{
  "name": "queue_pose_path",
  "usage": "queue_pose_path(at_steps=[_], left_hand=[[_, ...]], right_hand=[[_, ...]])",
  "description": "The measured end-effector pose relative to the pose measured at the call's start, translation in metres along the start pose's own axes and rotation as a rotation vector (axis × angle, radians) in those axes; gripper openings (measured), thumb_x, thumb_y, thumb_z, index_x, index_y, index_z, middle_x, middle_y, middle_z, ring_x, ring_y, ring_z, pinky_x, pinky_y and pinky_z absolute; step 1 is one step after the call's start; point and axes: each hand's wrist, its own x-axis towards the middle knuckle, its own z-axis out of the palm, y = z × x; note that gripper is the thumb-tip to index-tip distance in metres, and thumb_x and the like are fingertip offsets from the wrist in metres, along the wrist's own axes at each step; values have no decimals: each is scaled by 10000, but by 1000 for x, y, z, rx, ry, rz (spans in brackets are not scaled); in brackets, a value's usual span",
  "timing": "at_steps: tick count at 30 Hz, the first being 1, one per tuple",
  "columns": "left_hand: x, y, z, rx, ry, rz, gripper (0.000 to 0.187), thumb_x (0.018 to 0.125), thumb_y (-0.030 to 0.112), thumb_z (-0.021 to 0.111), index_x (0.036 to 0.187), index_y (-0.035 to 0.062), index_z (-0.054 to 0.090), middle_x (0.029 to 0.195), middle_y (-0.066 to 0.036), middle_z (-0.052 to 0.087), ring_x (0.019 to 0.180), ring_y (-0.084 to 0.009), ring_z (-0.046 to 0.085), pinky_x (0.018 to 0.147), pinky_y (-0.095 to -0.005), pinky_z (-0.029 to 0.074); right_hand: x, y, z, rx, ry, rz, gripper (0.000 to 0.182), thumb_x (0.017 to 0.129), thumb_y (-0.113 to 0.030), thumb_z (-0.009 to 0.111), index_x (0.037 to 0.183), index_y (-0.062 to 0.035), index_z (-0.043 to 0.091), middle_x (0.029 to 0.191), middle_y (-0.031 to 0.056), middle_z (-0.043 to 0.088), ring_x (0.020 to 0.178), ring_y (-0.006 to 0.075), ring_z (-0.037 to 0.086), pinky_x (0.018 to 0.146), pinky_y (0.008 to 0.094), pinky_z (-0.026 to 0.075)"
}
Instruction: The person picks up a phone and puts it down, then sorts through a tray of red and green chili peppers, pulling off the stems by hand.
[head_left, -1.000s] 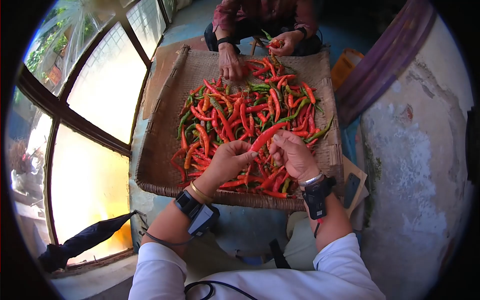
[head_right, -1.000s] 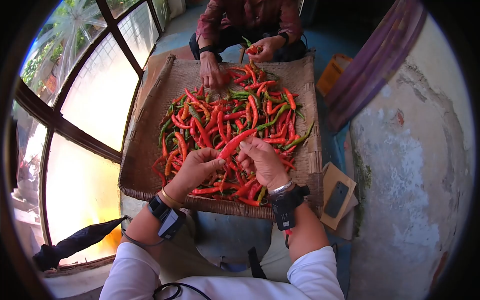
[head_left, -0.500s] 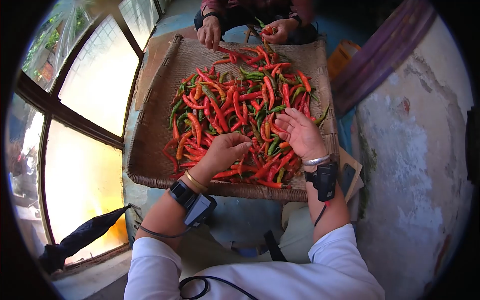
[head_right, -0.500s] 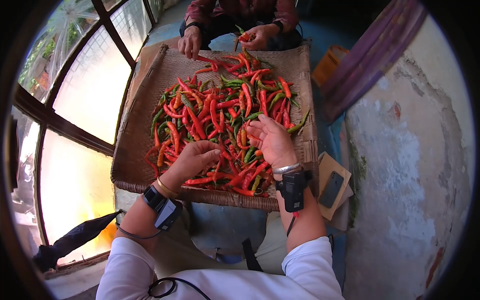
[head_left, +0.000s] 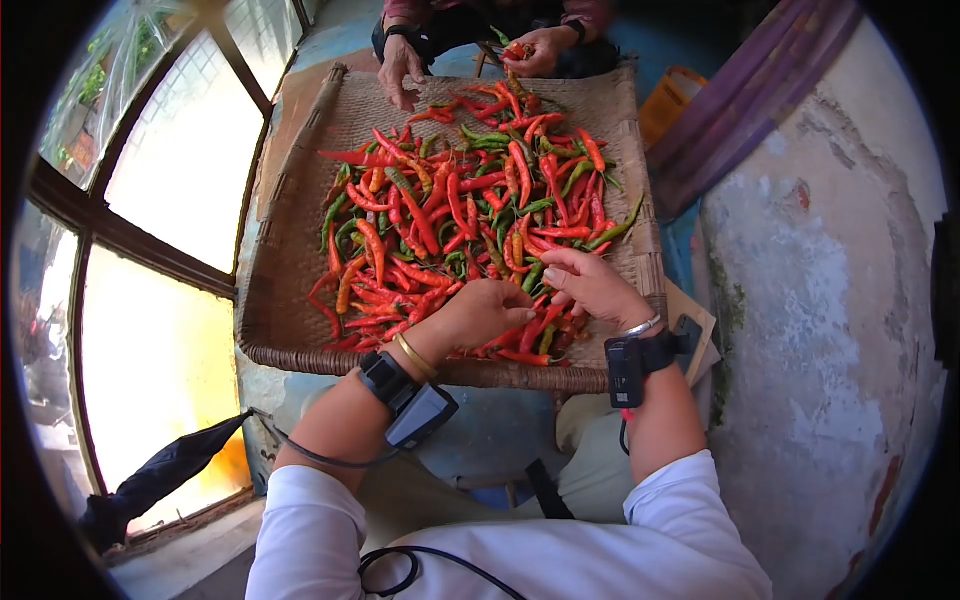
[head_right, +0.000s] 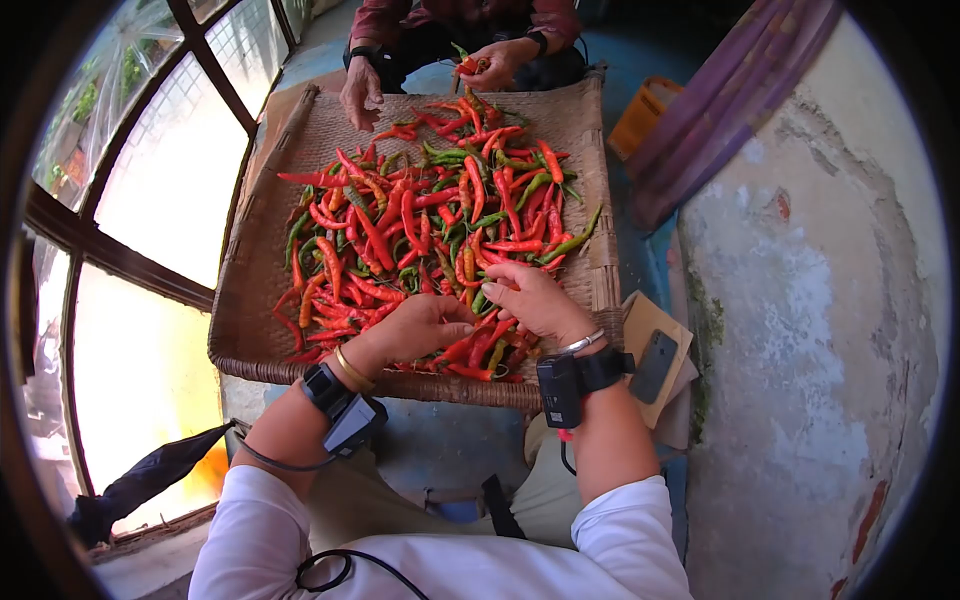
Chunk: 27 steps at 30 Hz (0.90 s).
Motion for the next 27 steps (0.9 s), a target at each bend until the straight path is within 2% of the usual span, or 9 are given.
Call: queue_pose_path(at_steps=[3, 7, 9, 13, 20, 22, 24, 25, 27], left_hand=[[1, 1, -2, -17, -27, -28, 211, 808, 157, 569, 938, -9, 569, 775, -39, 592, 724, -90, 527, 669, -237, 441], [0, 1, -4, -73, -6, -17, 213, 811, 152, 564, 952, -8, 565, 764, -23, 584, 699, -78, 522, 649, -231, 443], [0, 4, -7, -190, 25, -138, 217, 811, 142, 566, 970, -4, 557, 752, -10, 573, 671, -63, 512, 610, -225, 445], [2, 2, -9, -232, 132, -96, 219, 806, 123, 568, 987, 0, 551, 741, -8, 567, 649, -58, 506, 579, -220, 446], [6, -4, -4, -165, 304, 120, 277, 755, 52, 597, 1024, 21, 538, 863, -43, 564, 742, -94, 531, 650, -231, 451], [7, -1, -5, -94, 325, 230, 281, 770, 49, 593, 1043, 32, 530, 899, -12, 556, 761, -65, 521, 664, -216, 448], [5, 4, -6, -60, 331, 402, 247, 788, 75, 585, 1030, 51, 536, 946, -6, 544, 817, -60, 514, 694, -210, 440], [5, 1, -4, -63, 330, 399, 247, 788, 75, 585, 1030, 51, 536, 946, -6, 544, 817, -60, 514, 694, -210, 440], [6, -4, -1, -309, 206, 254, 228, 780, 155, 603, 961, 24, 562, 777, -55, 554, 719, -124, 527, 619, -247, 434]], right_hand=[[8, 4, -2, -53, 4, 22, 400, 832, -278, 503, 1158, -52, 451, 873, 29, 544, 667, 84, 532, 497, 211, 431], [23, 17, 0, -243, -52, -50, 377, 824, -262, 511, 1121, -33, 472, 834, 33, 548, 672, 80, 522, 548, 214, 441], [29, 26, 4, -380, -7, -302, 367, 755, -211, 572, 1037, 17, 514, 805, 104, 574, 707, 178, 563, 655, 295, 448], [17, 8, 3, -378, 36, -236, 365, 705, -120, 579, 1039, 16, 520, 815, 108, 559, 723, 173, 573, 670, 284, 453], [6, -15, 9, -119, 45, -392, 307, 699, -19, 567, 1003, 13, 538, 823, 63, 540, 643, 114, 555, 597, 225, 458], [-2, -27, 12, 194, -48, -139, 235, 747, -17, 539, 980, 12, 542, 821, 50, 536, 637, 89, 541, 562, 202, 451], [-5, -29, 15, 440, -104, -152, 219, 763, -21, 528, 980, 15, 538, 815, 44, 537, 630, 76, 532, 544, 195, 447], [-6, -28, 16, 684, -158, -165, 205, 780, -25, 517, 980, 17, 535, 810, 38, 538, 623, 63, 523, 526, 188, 443], [-4, -23, 17, 770, -198, -188, 213, 783, -31, 520, 987, 27, 526, 815, 39, 537, 620, 62, 520, 517, 190, 446]])
